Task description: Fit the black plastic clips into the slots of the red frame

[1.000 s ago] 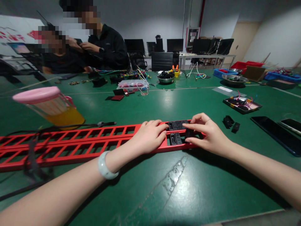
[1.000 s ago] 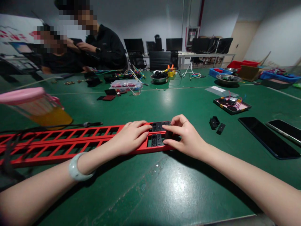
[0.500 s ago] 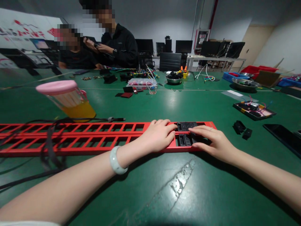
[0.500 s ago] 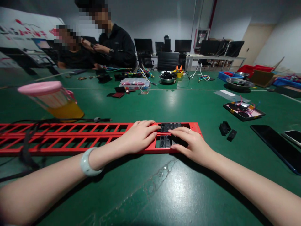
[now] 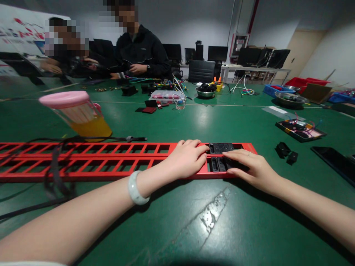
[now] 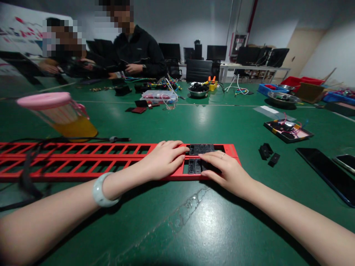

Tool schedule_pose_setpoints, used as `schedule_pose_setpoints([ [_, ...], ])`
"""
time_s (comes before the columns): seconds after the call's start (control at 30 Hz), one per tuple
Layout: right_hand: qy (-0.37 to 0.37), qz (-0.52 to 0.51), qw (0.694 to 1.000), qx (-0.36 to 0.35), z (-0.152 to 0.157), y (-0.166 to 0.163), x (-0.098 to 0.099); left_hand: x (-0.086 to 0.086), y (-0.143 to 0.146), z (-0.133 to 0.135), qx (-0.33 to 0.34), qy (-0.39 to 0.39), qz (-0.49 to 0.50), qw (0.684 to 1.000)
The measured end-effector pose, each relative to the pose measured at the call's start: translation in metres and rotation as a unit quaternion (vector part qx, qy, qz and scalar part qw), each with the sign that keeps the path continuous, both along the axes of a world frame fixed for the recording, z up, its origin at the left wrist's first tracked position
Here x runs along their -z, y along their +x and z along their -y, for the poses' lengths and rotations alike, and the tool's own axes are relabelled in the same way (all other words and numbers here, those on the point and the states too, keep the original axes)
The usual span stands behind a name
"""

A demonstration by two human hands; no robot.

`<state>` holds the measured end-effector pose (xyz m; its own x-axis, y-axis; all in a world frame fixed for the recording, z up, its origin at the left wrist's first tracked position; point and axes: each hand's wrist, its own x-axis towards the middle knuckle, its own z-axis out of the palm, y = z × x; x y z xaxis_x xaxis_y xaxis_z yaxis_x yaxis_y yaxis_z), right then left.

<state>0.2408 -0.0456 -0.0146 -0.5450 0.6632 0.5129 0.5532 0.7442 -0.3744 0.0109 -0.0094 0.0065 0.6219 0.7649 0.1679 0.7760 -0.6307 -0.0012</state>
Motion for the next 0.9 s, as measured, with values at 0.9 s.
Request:
schedule_pose_setpoints([
  [0.9, 0.016, 0.01, 1.0, 0.003, -0.0001, -0.0007, 0.0018, -0.0015, 0.001, -0.0012, 0.005, 0.002, 0.0, 1.0],
])
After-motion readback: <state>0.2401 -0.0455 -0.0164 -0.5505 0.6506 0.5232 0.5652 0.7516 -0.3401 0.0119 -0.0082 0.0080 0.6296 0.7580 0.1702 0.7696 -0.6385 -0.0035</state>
